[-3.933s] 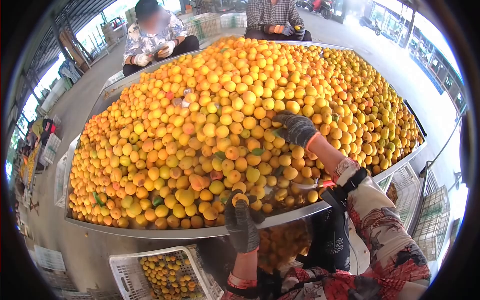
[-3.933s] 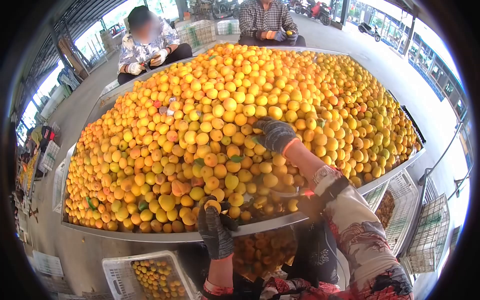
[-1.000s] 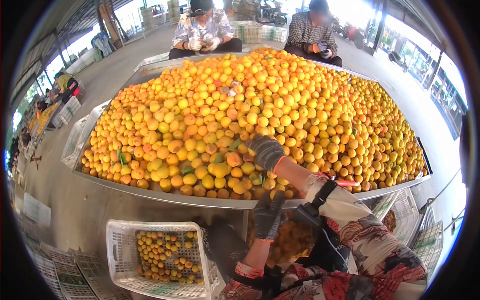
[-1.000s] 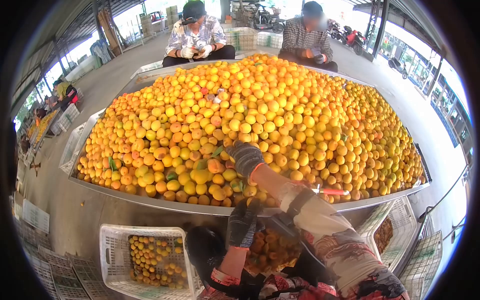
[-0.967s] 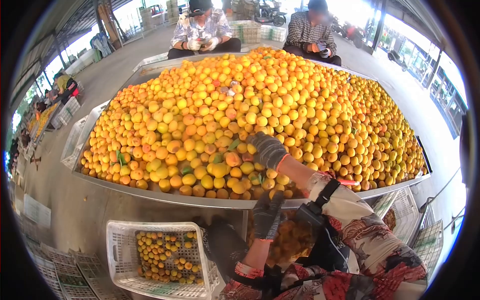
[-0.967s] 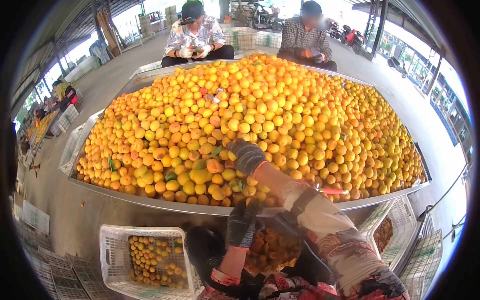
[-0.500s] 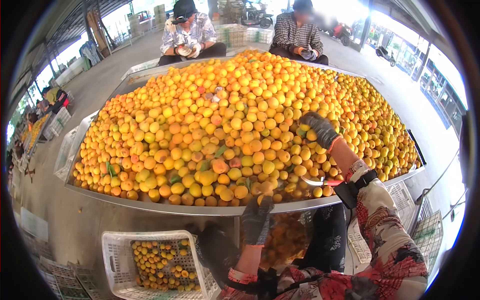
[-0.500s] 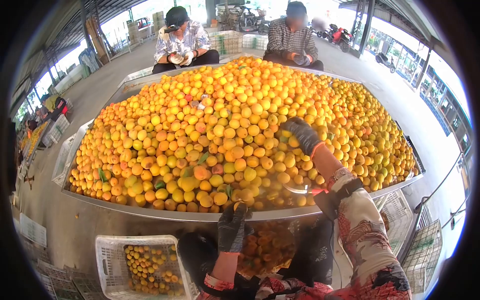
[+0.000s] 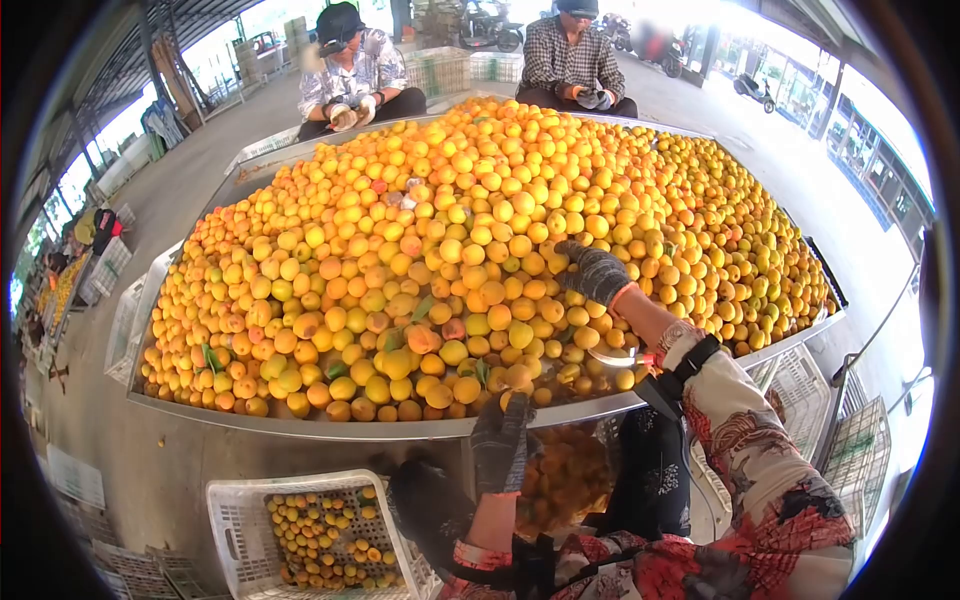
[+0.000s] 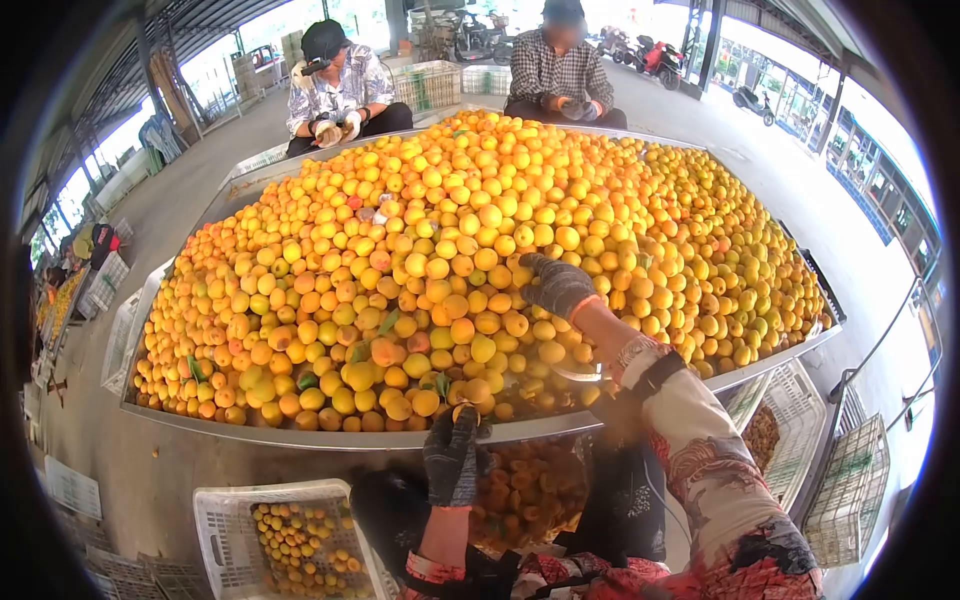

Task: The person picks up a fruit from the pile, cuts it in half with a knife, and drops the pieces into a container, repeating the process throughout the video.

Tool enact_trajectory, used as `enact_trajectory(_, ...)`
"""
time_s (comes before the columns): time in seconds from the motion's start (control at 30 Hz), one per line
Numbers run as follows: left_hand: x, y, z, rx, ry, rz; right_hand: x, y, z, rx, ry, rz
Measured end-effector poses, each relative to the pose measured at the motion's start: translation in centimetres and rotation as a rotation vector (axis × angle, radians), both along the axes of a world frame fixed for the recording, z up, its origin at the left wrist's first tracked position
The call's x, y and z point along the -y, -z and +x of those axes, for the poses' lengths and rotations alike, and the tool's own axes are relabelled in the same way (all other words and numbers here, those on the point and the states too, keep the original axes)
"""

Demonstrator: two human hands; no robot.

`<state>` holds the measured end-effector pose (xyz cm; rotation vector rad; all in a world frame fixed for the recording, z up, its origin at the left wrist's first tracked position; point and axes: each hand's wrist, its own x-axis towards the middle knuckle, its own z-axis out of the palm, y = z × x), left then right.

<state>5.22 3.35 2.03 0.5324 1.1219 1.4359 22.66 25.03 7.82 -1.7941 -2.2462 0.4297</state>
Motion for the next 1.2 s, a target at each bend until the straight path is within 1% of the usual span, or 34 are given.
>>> enact_trajectory(0.03, 0.1, -0.1, 0.1, 0.01, 0.011, -0.014, 0.4, 0.3, -0.2, 0.0, 0.005, -0.001)
enact_trajectory(0.1, 0.1, 0.4, 0.3, 0.019, 0.017, 0.003, 1.5, 0.8, -1.6, -0.852, -0.105, -0.285)
enact_trajectory(0.17, 0.0, 0.7, 0.1, 0.025, 0.015, 0.026, 4.9, 0.6, -5.8, -1.027, -0.193, -0.463)
enact_trajectory(0.2, 0.0, 0.8, 0.1, -0.006, -0.002, 0.024, 8.8, -2.5, -8.4, -0.864, -0.232, -0.489)
enact_trajectory(0.23, -0.1, 1.0, 0.3, -0.036, -0.017, 0.022, 11.2, -2.0, -11.2, -1.016, -0.374, -0.539)
enact_trajectory(0.27, -2.2, 8.6, 1.0, -0.496, -0.324, 0.231, 13.9, -3.6, -13.3, -0.82, -0.426, -0.57)
enact_trajectory(0.3, -4.4, 15.8, 1.7, -0.949, -0.635, 0.447, 15.9, -2.4, -15.5, -0.876, -0.562, -0.572)
enact_trajectory(0.33, -4.4, 14.3, 2.1, -0.946, -0.619, 0.459, 17.6, -0.5, -17.8, -0.862, -0.852, -0.372)
enact_trajectory(0.37, -3.4, 13.6, 1.0, -0.848, -0.554, 0.433, 20.2, -3.6, -18.7, -0.764, -0.854, -0.478)
enact_trajectory(0.4, -2.1, 13.1, 0.1, -0.749, -0.488, 0.404, 19.9, -3.7, -18.3, -0.769, -0.84, -0.467)
enact_trajectory(0.43, 6.1, 17.2, 0.5, -0.652, -0.42, 0.373, 19.6, -3.7, -17.9, -0.768, -0.799, -0.399)
enact_trajectory(0.47, 6.3, 15.8, -0.2, -0.557, -0.354, 0.337, 19.1, -3.6, -17.6, -0.765, -0.759, -0.334)
enact_trajectory(0.5, 2.5, 11.5, 0.4, -0.462, -0.29, 0.298, 18.6, -3.4, -17.3, -0.76, -0.721, -0.272)
enact_trajectory(0.53, -0.3, 8.2, -0.9, -0.365, -0.229, 0.258, 17.9, -3.2, -16.9, -0.751, -0.685, -0.212)
enact_trajectory(0.57, -0.2, 6.6, 0.4, -0.268, -0.171, 0.217, 17.0, -2.9, -16.6, -0.739, -0.651, -0.152)
enact_trajectory(0.6, 0.0, 5.3, 0.1, -0.17, -0.116, 0.177, 14.9, -1.6, -14.3, -0.9, -0.55, -0.116)
enact_trajectory(0.63, -0.2, 3.6, 0.3, -0.072, -0.062, 0.136, 11.6, -0.8, -11.5, -0.814, -0.539, -0.013)
enact_trajectory(0.67, 0.2, -0.3, 0.1, -0.144, 0.033, -0.017, 9.0, 0.2, -7.3, -0.642, -0.445, 0.233)
enact_trajectory(0.7, 0.1, -0.3, 0.3, -0.141, 0.035, -0.015, 7.3, -1.2, -3.9, -0.218, -0.244, 0.282)
enact_trajectory(0.73, 0.0, -0.2, 0.6, -0.121, -0.004, -0.003, 4.7, -0.4, 0.0, 0.016, -0.215, 0.348)
enact_trajectory(0.77, -0.1, -0.2, 0.8, -0.102, -0.043, 0.009, 3.1, -0.4, 3.2, 0.095, -0.102, 0.266)
enact_trajectory(0.83, -0.1, -0.5, 0.9, -0.105, -0.045, 0.008, 1.3, -0.3, 7.5, 0.565, -0.071, 0.141)
enact_trajectory(0.87, -0.1, -0.6, 0.9, -0.113, -0.039, 0.001, 1.0, 0.2, 8.4, 0.564, -0.071, 0.141)
enact_trajectory(0.93, -0.2, -0.5, 0.7, -0.122, -0.014, -0.012, 0.4, 0.7, 9.4, 0.771, -0.197, 0.206)
enact_trajectory(1.0, 0.1, 0.0, 0.6, -0.142, 0.016, -0.038, 0.9, 0.8, 9.8, 0.758, -0.205, 0.215)
enact_trajectory(1.07, -0.3, 0.5, 0.6, -0.146, -0.025, 0.005, 1.1, 0.3, 10.3, 0.747, -0.209, 0.234)
enact_trajectory(1.13, -0.3, 0.7, 0.6, -0.165, -0.026, 0.011, 1.3, 0.1, 12.0, 0.03, -0.056, 0.235)
enact_trajectory(1.17, -0.3, 0.9, 0.6, -0.184, -0.029, 0.014, 1.1, -0.6, 12.3, -0.359, 0.104, 0.294)
enact_trajectory(1.2, -0.3, 0.8, 0.7, -0.183, -0.025, 0.008, -0.2, -1.2, 13.4, -0.565, 0.191, 0.317)
